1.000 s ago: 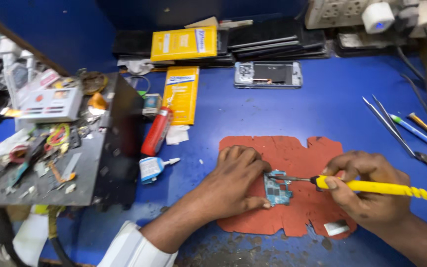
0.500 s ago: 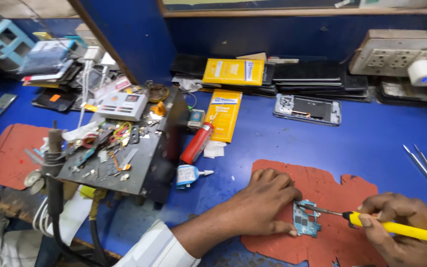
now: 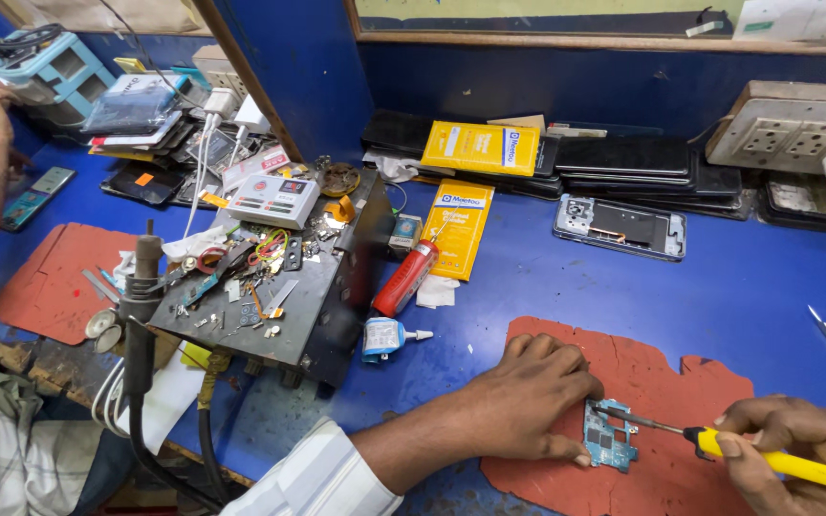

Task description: The person uses a soldering iron to apply heat to a small blue circuit board held on a red mat. The person repeatedly touches the iron tip to different points on the board while stabilizing it with the other hand.

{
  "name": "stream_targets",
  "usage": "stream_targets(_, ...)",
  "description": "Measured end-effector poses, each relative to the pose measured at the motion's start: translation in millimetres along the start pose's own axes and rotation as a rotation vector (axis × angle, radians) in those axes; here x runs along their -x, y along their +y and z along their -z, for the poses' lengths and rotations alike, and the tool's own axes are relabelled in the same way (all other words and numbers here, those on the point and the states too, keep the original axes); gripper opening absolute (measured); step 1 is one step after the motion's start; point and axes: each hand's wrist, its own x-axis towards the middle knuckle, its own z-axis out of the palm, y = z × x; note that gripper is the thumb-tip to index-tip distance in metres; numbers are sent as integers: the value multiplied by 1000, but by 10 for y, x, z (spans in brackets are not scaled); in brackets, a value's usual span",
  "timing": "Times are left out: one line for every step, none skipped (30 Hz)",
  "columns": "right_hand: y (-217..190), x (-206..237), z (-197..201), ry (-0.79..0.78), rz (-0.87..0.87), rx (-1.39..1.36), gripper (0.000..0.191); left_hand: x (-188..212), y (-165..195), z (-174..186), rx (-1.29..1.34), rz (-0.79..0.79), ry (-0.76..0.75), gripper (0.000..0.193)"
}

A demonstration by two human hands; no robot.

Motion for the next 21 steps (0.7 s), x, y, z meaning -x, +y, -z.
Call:
stream_targets(21,-6,18,-17,4,18,25,-4,-8,-2,3,-1,2,72)
stream_targets(38,-10,29,-22,-5,2,24,0,-4,-4,8,-1,5,71)
stream_targets(49,-13,32,-6,-16,-24,24,6,-7,5,9,0,7,72)
stream_targets(55,-15,26,10,-27,-50,23,7,-13,15,12,0,7,72)
stream_targets(53,-17,15,47,-42,-84,24,2,-17,20,15,-1,6,72)
stream_targets(43,-21,1,85,-58,-118,25,-8,-24,25,19,8,-6,72)
stream_targets(24,-28,-13,36,-42,-65,25,-19,-28,30,23,16,-18,72)
stream_targets(-2,-39,-28,-13,-25,-12,26,-30,-35,33,26,24,-30,73)
stream_targets(-37,-53,-46,-18,-23,-3,26,-39,-42,38,25,21,-23,72)
stream_targets(-79,-71,-68,-24,-22,5,27,-41,-43,40,25,18,-16,72)
stream_targets(-128,-91,-90,12,-36,-31,27,-39,-43,45,25,16,-9,71)
stream_targets(-186,-114,-107,23,-52,-51,26,-40,-50,55,22,15,-6,71)
stream_targets(-249,-141,-115,34,-67,-71,26,-38,-56,66,22,13,-5,70)
stream_targets(-315,-171,-114,21,-84,-73,25,-45,-57,68,23,9,-3,70)
stream_targets(-380,-204,-112,12,-100,-77,26,-54,-53,71,24,8,-4,70)
stream_targets(-439,-238,-113,16,-107,-35,26,-58,-45,71,26,9,-5,70)
stream_targets(-490,-270,-117,17,-115,7,27,-59,-37,66,28,12,-5,70)
stream_targets(-534,-298,-124,20,-124,49,27,-64,-39,66,23,9,-6,70)
stream_targets(-570,-319,-132,21,-121,60,26,-74,-46,67,18,6,-7,69)
stream_targets(-598,-334,-141,20,-119,70,25,-85,-49,60,13,5,-8,69)
stream_targets(-618,-344,-151,19,-113,79,24,-95,-52,56,19,5,-9,69)
